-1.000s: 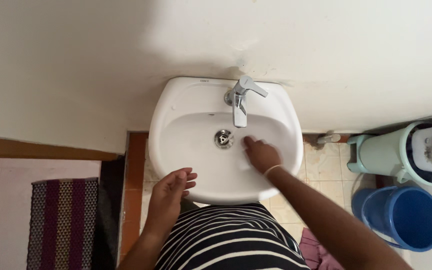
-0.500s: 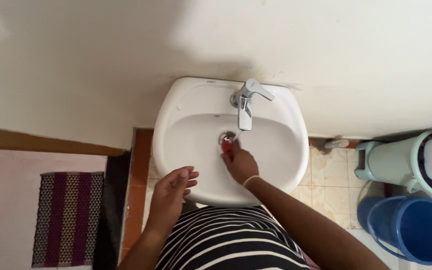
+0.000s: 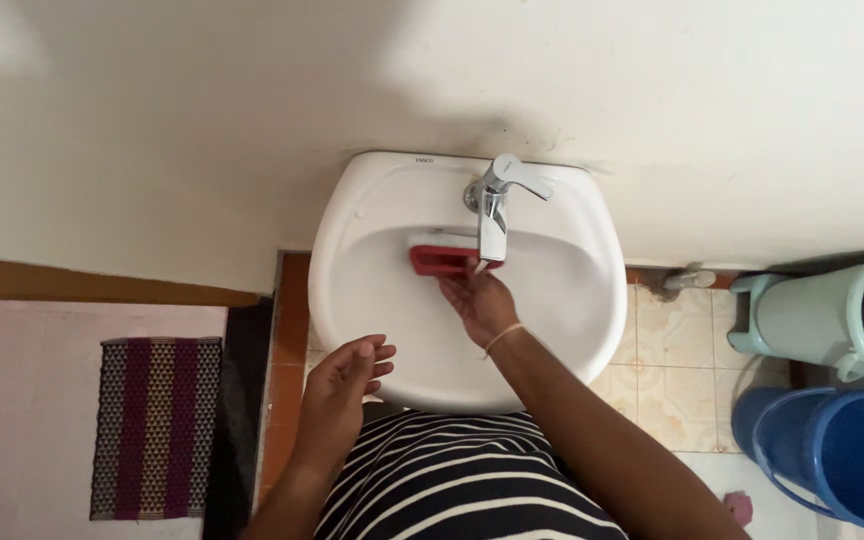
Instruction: The person scrubs the inside of a white bathroom sink using a red brush. They clean the basin, the drain area, and the faucet fixture thoroughly.
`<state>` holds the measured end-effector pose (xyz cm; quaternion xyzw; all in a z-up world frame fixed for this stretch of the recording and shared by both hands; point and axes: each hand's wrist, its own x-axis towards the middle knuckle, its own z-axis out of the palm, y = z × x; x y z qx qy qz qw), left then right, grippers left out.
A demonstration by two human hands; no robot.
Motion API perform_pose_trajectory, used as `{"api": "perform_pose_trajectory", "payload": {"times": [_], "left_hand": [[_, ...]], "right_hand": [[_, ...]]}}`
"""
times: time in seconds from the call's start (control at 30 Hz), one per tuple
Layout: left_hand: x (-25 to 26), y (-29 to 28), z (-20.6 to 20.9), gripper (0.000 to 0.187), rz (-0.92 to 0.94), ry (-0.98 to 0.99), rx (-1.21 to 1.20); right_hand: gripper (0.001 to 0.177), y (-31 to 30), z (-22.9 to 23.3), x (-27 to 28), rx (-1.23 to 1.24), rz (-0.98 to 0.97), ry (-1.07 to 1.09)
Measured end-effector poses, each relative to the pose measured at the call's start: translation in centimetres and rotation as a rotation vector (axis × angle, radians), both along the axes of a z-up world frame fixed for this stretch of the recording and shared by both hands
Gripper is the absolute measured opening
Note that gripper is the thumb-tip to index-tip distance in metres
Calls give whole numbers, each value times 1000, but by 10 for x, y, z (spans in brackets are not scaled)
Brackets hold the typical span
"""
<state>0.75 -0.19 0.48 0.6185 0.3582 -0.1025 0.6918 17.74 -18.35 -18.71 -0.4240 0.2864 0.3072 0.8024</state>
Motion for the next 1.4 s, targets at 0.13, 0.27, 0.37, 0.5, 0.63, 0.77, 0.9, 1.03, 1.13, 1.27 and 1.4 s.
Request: {"api": "perform_pose_trajectory", "payload": {"times": [0.13,0.27,0.37,0.5,0.63,0.77,0.9,1.03,1.13,1.27,1.4], "left_hand": [[1,0,2,54,-10,-11,18],[-2,1,2,54,-5,-11,15],[-1,1,-2,55,-27,24,13],[3,-4,-4,54,-35,-31,-17],[5,-4,0,54,-24,-11,-23],[5,-3,2,54,-37,23,-15],[8,-5,5,55,-55,26,-2],[12,-5,6,56,-69,5,-3],[11,-6,6,56,-73,5,-5],[9,-7,4,55,-72,22,-5],[6,-8,4,54,-83,13,2]], "right_hand": [[25,5,-1,1,71,-33,-120],[28,-12,-5,11,12,-153,-49],[23,0,2,5,73,-11,-96],[35,9,17,-4,110,161,-168],[33,-16,14,-2,147,84,-137],[34,-41,6,1,140,-16,-192],[38,-49,11,1,20,-89,-194],[36,-53,27,-2,-123,-47,-333],[31,-59,44,-8,-275,-9,-430],[30,-62,61,-16,-497,65,-680],[32,-63,72,-16,-617,83,-907]]}}
